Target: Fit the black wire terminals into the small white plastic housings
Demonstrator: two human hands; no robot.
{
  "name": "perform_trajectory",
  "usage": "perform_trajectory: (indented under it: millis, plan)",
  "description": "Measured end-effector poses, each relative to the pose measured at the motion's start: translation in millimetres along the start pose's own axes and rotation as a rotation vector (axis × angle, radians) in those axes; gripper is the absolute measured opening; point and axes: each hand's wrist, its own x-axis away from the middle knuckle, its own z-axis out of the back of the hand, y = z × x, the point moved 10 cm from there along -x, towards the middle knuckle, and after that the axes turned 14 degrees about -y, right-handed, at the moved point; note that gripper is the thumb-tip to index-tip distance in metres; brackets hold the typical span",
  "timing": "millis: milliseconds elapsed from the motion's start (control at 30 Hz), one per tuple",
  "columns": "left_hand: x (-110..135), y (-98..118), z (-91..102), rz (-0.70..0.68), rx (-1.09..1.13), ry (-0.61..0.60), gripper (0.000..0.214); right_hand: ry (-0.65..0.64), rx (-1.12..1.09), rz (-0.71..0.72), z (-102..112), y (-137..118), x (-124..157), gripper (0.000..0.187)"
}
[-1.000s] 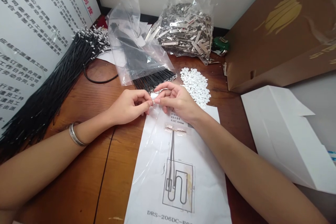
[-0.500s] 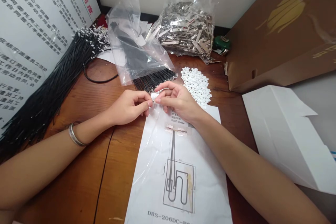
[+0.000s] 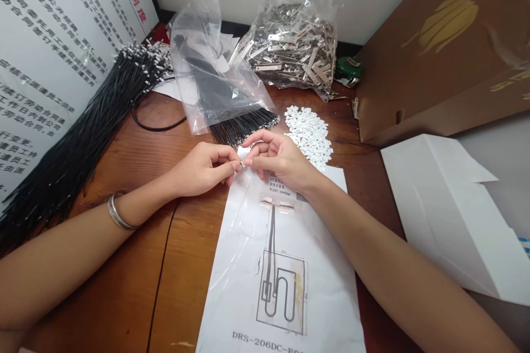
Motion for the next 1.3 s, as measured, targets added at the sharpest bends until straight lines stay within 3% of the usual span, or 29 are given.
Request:
perform_trajectory:
  millis: [433,1300]
  plan:
    - [-0.1,-1.0,-3.5,0.021,-0.024,-0.066,0.02,-0.04,0.006,-0.016,-4.5,-1.6,-0.1,0.033]
    - [-0.8,0.3,-2.3,0.027,-0.01,-0.056,0.021,-0.008,-0.013,-0.024,-5.5,-3.1,1.8,0.03]
